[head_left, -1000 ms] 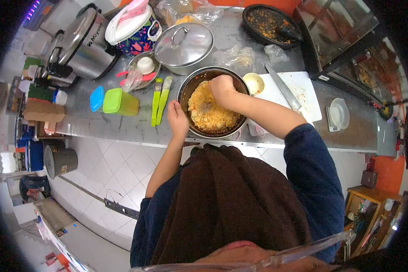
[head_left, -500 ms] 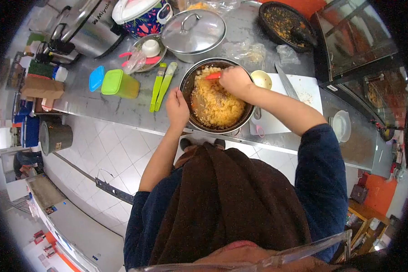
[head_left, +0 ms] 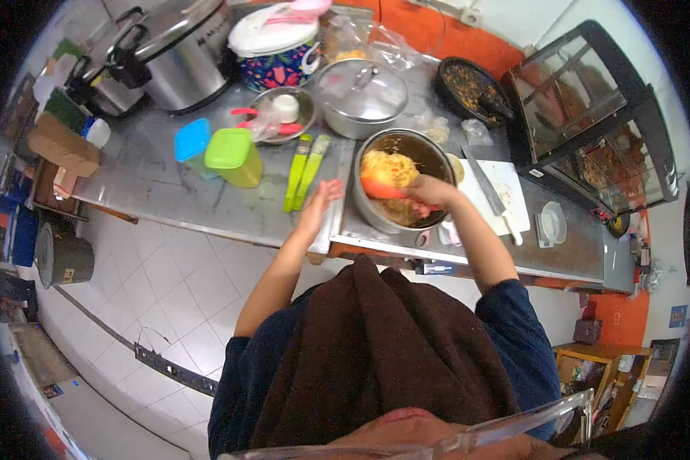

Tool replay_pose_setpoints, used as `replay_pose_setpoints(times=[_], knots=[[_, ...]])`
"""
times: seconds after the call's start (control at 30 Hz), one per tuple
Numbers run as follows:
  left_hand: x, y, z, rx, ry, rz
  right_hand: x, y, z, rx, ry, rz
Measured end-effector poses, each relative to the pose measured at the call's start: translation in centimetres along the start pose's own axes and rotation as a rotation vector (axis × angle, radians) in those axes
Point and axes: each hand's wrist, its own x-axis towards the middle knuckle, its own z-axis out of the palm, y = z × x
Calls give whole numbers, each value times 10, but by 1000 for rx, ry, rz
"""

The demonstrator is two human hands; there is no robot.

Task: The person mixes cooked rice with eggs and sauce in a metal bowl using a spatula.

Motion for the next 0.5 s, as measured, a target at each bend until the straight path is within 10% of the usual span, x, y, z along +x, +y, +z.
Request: replay_pose_setpoints(times=[0.17,0.33,0.5], knots=[[-127,0,-161,348,20,54,-59,-30,3,-233,393,95],[-255,-87,-306,413,400,-287,-68,-114,67,-697,1560,-118],[-301,-111,-397,374,451,-568,2,-272,167,-264,1293,-742]])
